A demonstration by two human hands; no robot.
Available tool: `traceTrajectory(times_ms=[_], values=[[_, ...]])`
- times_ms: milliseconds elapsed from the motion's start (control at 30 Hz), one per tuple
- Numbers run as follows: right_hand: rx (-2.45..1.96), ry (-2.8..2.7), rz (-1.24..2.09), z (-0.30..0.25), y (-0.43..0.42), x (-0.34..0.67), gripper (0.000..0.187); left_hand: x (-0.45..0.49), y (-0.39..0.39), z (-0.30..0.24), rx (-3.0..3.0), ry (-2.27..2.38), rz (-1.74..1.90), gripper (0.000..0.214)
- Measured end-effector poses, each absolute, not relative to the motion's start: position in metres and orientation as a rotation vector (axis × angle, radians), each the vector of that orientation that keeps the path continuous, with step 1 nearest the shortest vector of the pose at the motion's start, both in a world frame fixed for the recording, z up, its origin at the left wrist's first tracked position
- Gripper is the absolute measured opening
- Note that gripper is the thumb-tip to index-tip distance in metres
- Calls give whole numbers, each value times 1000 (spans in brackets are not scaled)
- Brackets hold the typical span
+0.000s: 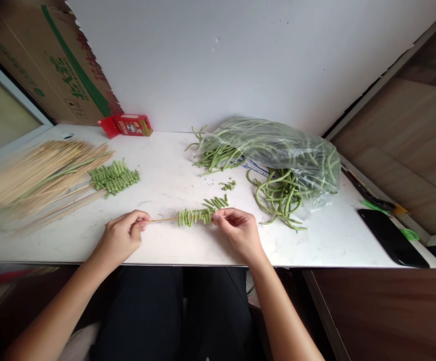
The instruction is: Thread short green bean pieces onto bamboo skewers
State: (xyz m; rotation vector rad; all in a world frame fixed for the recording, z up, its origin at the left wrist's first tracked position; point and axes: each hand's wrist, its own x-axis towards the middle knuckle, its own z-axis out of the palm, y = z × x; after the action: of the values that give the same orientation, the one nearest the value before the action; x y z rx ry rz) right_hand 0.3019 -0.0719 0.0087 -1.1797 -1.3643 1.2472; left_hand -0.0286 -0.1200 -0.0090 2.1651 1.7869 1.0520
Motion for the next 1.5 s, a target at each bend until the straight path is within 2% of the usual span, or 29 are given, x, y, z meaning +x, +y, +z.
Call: traceTrajectory(times_ms=[1500], values=[[-1132, -1324, 1367, 14, -74, 300, 31, -25, -120, -5, 2151, 1727, 1135, 29]])
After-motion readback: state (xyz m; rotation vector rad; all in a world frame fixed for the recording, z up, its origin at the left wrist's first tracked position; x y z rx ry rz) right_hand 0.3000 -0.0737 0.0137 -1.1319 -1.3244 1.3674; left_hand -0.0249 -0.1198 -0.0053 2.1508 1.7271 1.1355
